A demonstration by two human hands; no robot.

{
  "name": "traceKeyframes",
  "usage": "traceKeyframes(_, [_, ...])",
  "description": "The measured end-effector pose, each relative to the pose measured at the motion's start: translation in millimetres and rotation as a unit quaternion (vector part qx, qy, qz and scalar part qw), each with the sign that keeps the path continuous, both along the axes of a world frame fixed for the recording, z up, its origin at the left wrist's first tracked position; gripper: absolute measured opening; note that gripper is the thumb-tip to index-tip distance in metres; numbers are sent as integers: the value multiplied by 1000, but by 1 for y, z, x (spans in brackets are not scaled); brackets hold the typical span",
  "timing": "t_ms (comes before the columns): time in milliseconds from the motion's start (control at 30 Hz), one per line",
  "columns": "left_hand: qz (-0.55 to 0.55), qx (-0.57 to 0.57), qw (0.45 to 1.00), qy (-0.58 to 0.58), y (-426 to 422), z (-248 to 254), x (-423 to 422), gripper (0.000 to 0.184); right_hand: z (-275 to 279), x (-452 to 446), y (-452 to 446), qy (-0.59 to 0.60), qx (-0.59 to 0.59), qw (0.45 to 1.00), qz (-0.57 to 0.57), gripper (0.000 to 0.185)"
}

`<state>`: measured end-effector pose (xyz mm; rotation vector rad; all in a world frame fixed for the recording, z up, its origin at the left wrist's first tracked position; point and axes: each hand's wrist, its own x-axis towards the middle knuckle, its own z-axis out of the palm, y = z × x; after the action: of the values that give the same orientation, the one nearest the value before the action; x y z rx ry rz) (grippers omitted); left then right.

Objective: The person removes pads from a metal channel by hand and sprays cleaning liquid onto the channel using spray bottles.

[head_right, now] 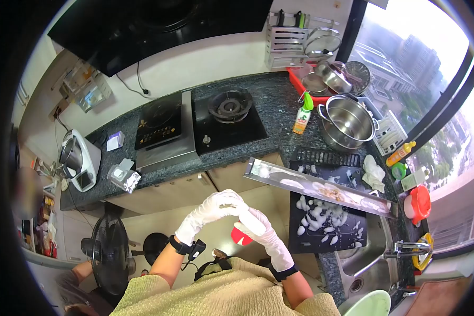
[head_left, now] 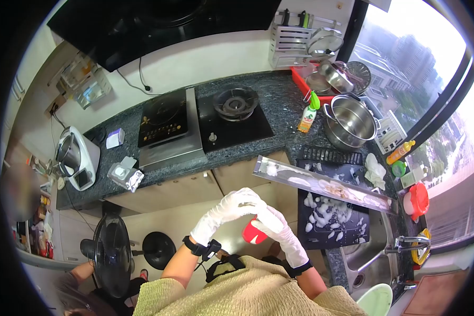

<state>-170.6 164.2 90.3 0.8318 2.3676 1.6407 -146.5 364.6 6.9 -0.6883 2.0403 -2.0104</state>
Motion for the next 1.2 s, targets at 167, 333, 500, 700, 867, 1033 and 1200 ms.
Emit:
traceKeyframes(167, [37,64,973,-219,22,-8,-11,27,-9,2,4,-65,64,991,-97,56])
traceKeyframes(333, [194,82,945,-252,31,-69,-51,43,-49,-22,18,-38,55,976,-206,55])
traceKeyframes(500, [320,3,911,-260,26,-167,-118,64,-75,-44,45,-109,77,948,-289,53])
traceKeyframes(700, [306,-57,892,-327,34,-180,-163,80,-91,-77,45,-42,216,912,-346,45])
traceKeyframes(867, [251,69,895,-361,33,-236,-189,45,-105,-91,35,-47,284,902,-322,46])
traceKeyframes(1033, [252,100,888,-371,33,-251,-196,28,-87,-94,18,-139,262,907,-299,50])
traceKeyframes(1200, [268,135,888,-348,38,-233,-177,24,-85,-101,2,-190,212,923,-257,51])
